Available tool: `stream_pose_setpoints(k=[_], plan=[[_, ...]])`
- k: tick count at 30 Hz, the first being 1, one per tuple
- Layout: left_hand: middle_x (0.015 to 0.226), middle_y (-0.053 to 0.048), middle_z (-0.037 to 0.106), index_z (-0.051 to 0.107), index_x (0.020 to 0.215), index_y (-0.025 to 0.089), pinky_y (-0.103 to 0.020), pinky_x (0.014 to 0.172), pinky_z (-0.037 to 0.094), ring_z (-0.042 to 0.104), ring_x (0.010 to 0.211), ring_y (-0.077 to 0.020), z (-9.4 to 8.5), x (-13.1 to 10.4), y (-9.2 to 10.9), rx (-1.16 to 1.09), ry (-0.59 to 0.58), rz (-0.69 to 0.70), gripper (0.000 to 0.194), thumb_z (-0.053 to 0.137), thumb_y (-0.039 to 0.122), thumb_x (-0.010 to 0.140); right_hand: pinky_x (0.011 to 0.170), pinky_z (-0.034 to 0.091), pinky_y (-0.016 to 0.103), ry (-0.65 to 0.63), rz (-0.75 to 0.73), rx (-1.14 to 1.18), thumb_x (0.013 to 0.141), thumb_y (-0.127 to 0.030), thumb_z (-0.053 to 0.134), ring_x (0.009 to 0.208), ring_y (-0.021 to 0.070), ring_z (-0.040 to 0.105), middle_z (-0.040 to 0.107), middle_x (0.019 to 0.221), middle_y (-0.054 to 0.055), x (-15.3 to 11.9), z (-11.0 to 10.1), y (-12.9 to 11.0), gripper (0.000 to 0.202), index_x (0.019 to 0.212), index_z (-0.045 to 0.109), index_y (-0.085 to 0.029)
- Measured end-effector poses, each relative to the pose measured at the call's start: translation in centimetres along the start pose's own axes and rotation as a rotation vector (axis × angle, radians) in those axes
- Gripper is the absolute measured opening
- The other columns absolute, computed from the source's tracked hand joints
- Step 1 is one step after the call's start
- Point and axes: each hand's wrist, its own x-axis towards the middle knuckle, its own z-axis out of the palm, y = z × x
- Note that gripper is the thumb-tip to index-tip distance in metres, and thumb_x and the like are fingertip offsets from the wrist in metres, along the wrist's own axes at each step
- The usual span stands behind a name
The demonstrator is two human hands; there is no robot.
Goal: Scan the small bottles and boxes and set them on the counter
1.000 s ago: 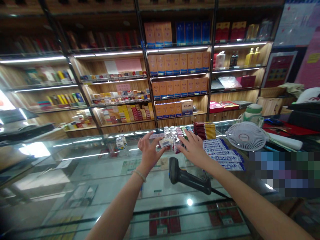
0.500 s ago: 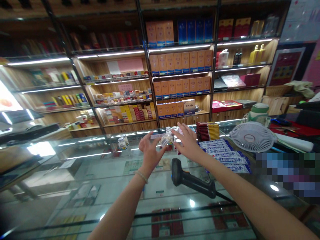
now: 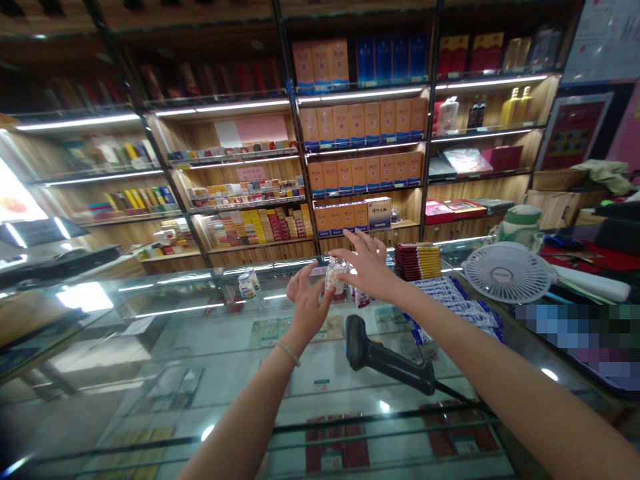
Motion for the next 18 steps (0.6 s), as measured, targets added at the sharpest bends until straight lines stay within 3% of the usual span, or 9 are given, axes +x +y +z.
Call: stream_pose_setpoints(k=[8,18], plan=[[0.154,-0.013,0.037,0.070,0.110,0.022,-0.057,0.119,0.025,0.031,0.142,-0.0307,0.1,-0.1,-0.1,0.004,-0.085,-0.012,0.035,0.045,0.045,0.100,0.117,0.017,0.063,-0.097,-0.068,-0.066,0.082,-0.054,0.071,0.151,0.0363,0.020,0.031,0.163,0.009,1.0,-1.2,1.1,0.051,0.129,0.063,-0.035],[0.155,-0.011,0.035,0.069,0.119,0.027,-0.057,0.119,0.021,0.029,0.144,-0.0304,0.1,-0.3,0.1,0.052,-0.116,-0.019,0.035,0.043,0.042,0.101,0.117,0.015,0.065,-0.138,-0.087,-0.055,0.078,-0.056,0.075,0.151,0.0379,0.019,0.033,0.162,0.010,1.1,-1.6,1.3,0.044,0.111,0.070,-0.028]])
